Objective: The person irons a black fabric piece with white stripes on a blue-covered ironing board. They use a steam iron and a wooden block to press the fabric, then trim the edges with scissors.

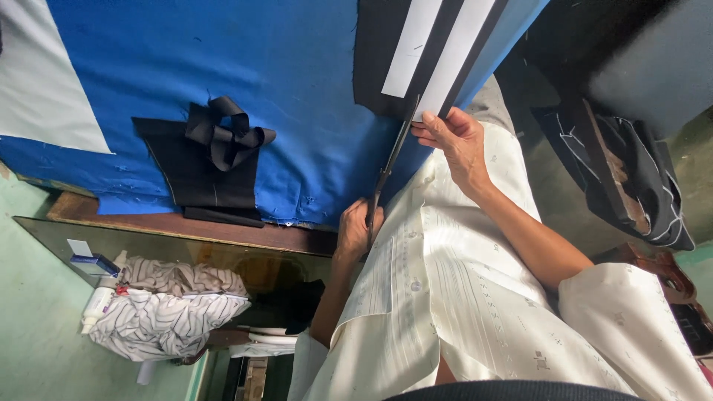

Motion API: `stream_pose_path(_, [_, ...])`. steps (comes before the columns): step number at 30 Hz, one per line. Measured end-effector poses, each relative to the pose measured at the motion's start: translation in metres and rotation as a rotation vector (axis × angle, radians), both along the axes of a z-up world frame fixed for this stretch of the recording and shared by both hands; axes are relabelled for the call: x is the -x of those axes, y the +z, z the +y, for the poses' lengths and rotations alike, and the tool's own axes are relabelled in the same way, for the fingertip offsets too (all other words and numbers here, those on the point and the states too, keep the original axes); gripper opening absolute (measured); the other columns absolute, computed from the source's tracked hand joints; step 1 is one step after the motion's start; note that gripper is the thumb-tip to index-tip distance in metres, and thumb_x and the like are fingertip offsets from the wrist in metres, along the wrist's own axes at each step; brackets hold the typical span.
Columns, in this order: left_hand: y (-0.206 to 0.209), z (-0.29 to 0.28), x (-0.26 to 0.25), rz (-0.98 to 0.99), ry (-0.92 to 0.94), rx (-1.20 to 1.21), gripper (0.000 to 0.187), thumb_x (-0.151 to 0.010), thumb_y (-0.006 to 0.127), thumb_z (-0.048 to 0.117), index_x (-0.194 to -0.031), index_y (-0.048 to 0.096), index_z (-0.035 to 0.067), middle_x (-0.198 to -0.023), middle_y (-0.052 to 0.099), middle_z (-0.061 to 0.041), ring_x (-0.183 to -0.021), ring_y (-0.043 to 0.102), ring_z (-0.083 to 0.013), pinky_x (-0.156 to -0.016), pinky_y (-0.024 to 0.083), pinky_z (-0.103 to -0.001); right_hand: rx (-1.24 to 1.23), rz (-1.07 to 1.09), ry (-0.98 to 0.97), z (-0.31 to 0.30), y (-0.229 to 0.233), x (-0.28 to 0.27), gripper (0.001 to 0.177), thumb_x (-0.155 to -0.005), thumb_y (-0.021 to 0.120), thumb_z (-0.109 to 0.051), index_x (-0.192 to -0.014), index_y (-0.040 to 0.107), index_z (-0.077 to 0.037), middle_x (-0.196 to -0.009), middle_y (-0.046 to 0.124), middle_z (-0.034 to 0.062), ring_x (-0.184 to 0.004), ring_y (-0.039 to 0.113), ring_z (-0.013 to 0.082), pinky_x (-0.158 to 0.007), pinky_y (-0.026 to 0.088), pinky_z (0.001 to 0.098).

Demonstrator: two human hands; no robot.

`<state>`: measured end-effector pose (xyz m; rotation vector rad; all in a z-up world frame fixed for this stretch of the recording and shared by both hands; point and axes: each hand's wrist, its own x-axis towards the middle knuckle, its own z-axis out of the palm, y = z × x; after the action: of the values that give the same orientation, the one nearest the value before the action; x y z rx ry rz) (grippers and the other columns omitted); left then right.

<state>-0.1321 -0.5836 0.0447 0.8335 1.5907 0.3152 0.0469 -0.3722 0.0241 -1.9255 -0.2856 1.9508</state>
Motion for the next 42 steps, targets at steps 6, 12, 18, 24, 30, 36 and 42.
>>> stream_pose_path(6, [0.003, 0.009, 0.001, -0.016, 0.001, 0.018, 0.031, -0.095, 0.064, 0.017, -0.069, 0.058, 0.002, -0.066, 0.057, -0.021, -0.067, 0.065, -0.0447, -0.059, 0.052, -0.046, 0.006, -0.002, 0.016, -0.006, -0.007, -0.005, 0.020, -0.095, 0.078, -0.022, -0.103, 0.069, -0.006, -0.097, 0.079, 0.0149, -0.090, 0.079, 0.0182, -0.080, 0.066, 0.0294])
stream_pose_path(12, [0.003, 0.009, 0.001, -0.045, 0.041, 0.103, 0.028, -0.096, 0.062, 0.018, -0.073, 0.060, 0.002, -0.068, 0.059, -0.019, -0.064, 0.063, -0.0406, -0.058, 0.051, -0.044, 0.020, -0.011, 0.012, -0.001, -0.002, -0.002, 0.018, -0.096, 0.077, -0.022, -0.102, 0.069, -0.007, -0.097, 0.079, 0.0136, -0.091, 0.079, 0.0173, -0.080, 0.066, 0.0282])
stream_pose_path(18, [0.002, 0.005, -0.002, 0.006, -0.019, 0.033, 0.029, -0.097, 0.063, 0.016, -0.071, 0.058, 0.004, -0.066, 0.056, -0.018, -0.066, 0.066, -0.0415, -0.056, 0.052, -0.041, 0.022, -0.001, 0.018, -0.007, -0.008, -0.006, 0.017, -0.096, 0.076, -0.021, -0.102, 0.069, -0.007, -0.097, 0.079, 0.0145, -0.091, 0.079, 0.0183, -0.081, 0.066, 0.0288])
stream_pose_path(24, [0.005, 0.007, -0.002, -0.025, 0.054, 0.099, 0.028, -0.097, 0.063, 0.014, -0.071, 0.060, 0.005, -0.066, 0.059, -0.016, -0.062, 0.064, -0.0340, -0.055, 0.051, -0.039, 0.035, -0.038, 0.040, -0.001, -0.007, -0.014, 0.021, -0.097, 0.075, -0.028, -0.103, 0.070, -0.008, -0.093, 0.079, 0.0106, -0.089, 0.079, 0.0171, -0.081, 0.066, 0.0305])
stream_pose_path(30, [0.006, 0.040, -0.013, -0.009, 0.051, 0.077, 0.025, -0.094, 0.064, 0.016, -0.073, 0.059, 0.003, -0.068, 0.058, -0.021, -0.065, 0.065, -0.0442, -0.055, 0.052, -0.045, -0.100, -0.168, 0.110, 0.039, 0.010, -0.010, 0.020, -0.098, 0.075, -0.030, -0.104, 0.072, -0.011, -0.086, 0.075, 0.0012, -0.080, 0.075, 0.0078, -0.082, 0.066, 0.0250])
stream_pose_path(36, [0.008, 0.051, -0.017, 0.041, 0.036, 0.025, 0.027, -0.095, 0.062, 0.013, -0.069, 0.059, 0.005, -0.062, 0.057, -0.017, -0.059, 0.064, -0.0384, -0.052, 0.050, -0.040, -0.063, -0.116, 0.127, 0.051, 0.019, -0.008, 0.018, -0.097, 0.076, -0.027, -0.102, 0.072, -0.010, -0.082, 0.075, 0.0033, -0.078, 0.075, 0.0077, -0.081, 0.065, 0.0256])
stream_pose_path(42, [0.009, 0.041, -0.017, 0.067, 0.028, 0.055, 0.029, -0.095, 0.061, 0.011, -0.067, 0.057, 0.006, -0.062, 0.058, -0.014, -0.058, 0.064, -0.0351, -0.051, 0.050, -0.037, -0.042, -0.101, 0.108, 0.039, 0.001, -0.020, 0.016, -0.097, 0.077, -0.025, -0.100, 0.071, -0.011, -0.077, 0.074, 0.0015, -0.075, 0.074, 0.0067, -0.079, 0.065, 0.0239])
